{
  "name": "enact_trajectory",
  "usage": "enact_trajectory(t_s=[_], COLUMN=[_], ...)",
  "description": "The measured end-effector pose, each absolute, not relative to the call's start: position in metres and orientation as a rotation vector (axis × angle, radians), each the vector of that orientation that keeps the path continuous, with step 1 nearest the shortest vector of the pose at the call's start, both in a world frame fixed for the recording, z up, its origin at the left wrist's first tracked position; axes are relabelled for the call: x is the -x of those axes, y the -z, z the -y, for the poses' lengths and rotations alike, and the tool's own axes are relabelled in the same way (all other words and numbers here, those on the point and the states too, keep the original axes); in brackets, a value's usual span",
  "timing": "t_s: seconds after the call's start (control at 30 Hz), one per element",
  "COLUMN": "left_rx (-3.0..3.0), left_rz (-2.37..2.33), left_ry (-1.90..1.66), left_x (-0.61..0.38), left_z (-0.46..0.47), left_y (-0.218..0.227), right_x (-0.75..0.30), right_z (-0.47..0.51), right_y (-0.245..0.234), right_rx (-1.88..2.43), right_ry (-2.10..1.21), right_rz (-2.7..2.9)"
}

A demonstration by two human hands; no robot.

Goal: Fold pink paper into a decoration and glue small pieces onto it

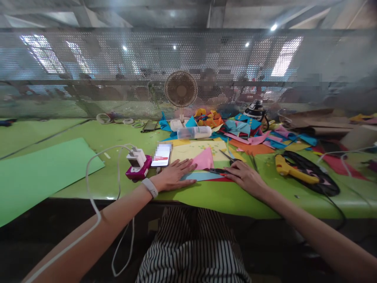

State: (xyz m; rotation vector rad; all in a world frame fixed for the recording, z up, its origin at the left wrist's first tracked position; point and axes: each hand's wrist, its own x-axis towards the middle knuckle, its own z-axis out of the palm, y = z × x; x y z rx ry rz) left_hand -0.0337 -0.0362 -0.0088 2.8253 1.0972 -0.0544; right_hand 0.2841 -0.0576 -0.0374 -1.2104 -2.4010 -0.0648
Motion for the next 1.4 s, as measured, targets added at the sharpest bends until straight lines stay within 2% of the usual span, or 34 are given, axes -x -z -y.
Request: enact_trajectory(t_s=[1.13, 1.4], left_rx=[-2.732, -2.666], left_rz=[-1.105, -1.249], left_ry=[0.047, 0.073], left_x=[0.039, 0.049], left_z=[0.036, 0.044], left_y=[0.007, 0.002], right_x=[-0.254, -0.249], right_z=[0.056, 0.054], right_y=[0.034, 0.033], right_rx=[1.18, 1.173], right_ry=[-0.01, -0.031], right_rz=[2.423, 2.414])
